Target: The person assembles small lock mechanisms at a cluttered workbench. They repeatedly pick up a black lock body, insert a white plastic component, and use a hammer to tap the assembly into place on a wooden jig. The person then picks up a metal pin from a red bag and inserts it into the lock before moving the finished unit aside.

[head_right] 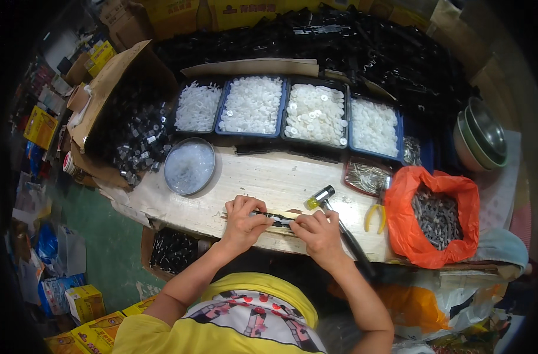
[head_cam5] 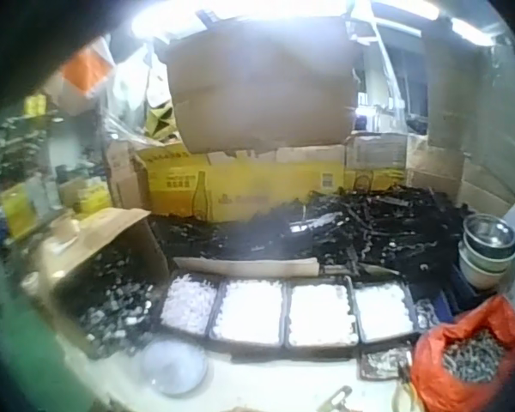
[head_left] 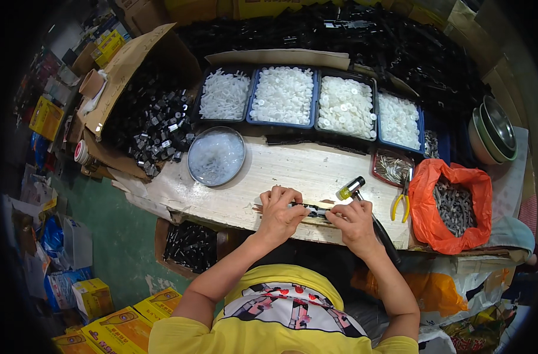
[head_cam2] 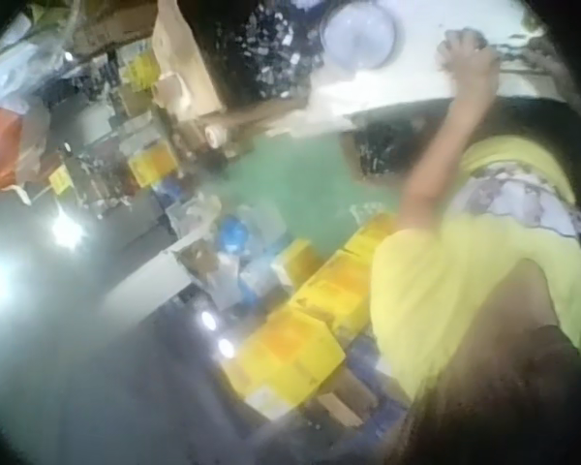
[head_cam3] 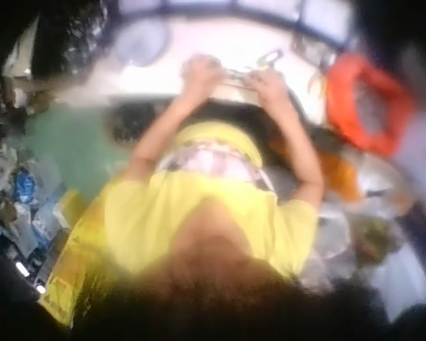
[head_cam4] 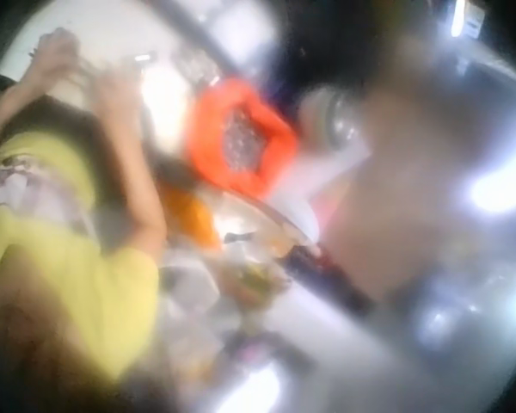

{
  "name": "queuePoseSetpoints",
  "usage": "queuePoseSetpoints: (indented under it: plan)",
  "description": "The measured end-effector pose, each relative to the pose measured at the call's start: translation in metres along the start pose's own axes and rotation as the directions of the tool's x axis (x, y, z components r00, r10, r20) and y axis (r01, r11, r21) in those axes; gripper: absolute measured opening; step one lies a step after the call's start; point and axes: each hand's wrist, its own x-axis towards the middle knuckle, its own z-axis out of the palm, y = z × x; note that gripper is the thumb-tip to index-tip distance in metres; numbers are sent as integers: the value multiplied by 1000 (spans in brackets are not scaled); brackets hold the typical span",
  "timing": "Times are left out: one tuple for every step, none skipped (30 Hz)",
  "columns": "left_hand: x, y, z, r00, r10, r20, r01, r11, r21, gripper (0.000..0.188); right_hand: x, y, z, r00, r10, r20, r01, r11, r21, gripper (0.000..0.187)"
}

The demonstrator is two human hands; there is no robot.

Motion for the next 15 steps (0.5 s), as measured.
queuePoseSetpoints:
  plan:
    - [0, -1, 0, 1000, 3, 0, -3, 1000, 11, 8, 1, -2, -1, 1000, -13, -4, 13, 1000, -24, 31]
    - [-1, -2, -1, 1000, 5, -1, -5, 1000, 22, 9, 3, -3, -4, 999, -26, 22, 27, 999, -35, 34]
    - [-1, -2, 0, 1000, 7, -3, -7, 999, 34, 10, 4, -1, -7, 999, -2, 50, 2, 1000, 3, 34]
    - [-2, -2, 0, 1000, 13, -9, -13, 999, 33, 11, 7, 0, -7, 997, 14, 78, -18, 999, 47, 35]
    - [-2, -2, 0, 1000, 19, -15, -19, 999, 32, 12, 8, 1, -8, 994, 29, 108, -38, 995, 90, 35]
    - [-3, -2, 1, 999, 24, -22, -24, 999, 32, 12, 8, 3, -10, 991, 36, 126, -48, 995, 91, 35]
    - [-4, -3, 0, 999, 32, -23, -31, 999, 39, 13, 9, 4, -13, 989, 38, 144, -52, 994, 99, 34]
    - [-4, -2, 1, 999, 39, -25, -38, 998, 47, 14, 11, 5, -14, 986, 38, 163, -56, 993, 107, 34]
    - [-4, -3, 1, 999, 46, -26, -45, 998, 55, 15, 13, 3, -14, 988, 7, 156, -16, 998, 58, 34]
    - [-5, -3, 3, 999, 43, -29, -42, 998, 41, 16, 13, 0, -16, 988, -19, 152, 19, 1000, 5, 35]
    - [-5, -4, 2, 999, 42, -31, -40, 998, 44, 16, 13, -1, -16, 988, -44, 149, 52, 997, -48, 35]
    - [-5, -4, 1, 999, 40, -32, -39, 998, 47, 16, 15, 1, -15, 988, -37, 148, 39, 999, -11, 35]
    - [-6, -3, 1, 999, 40, -27, -39, 998, 41, 16, 13, 2, -14, 988, -19, 152, 15, 1000, 24, 35]
    - [-5, -3, 1, 999, 33, -24, -33, 999, 27, 14, 12, 4, -13, 988, -1, 155, -9, 998, 59, 34]
    - [-4, -3, 0, 999, 27, -20, -27, 1000, 12, 13, 12, 4, -11, 990, 38, 136, -52, 993, 105, 34]
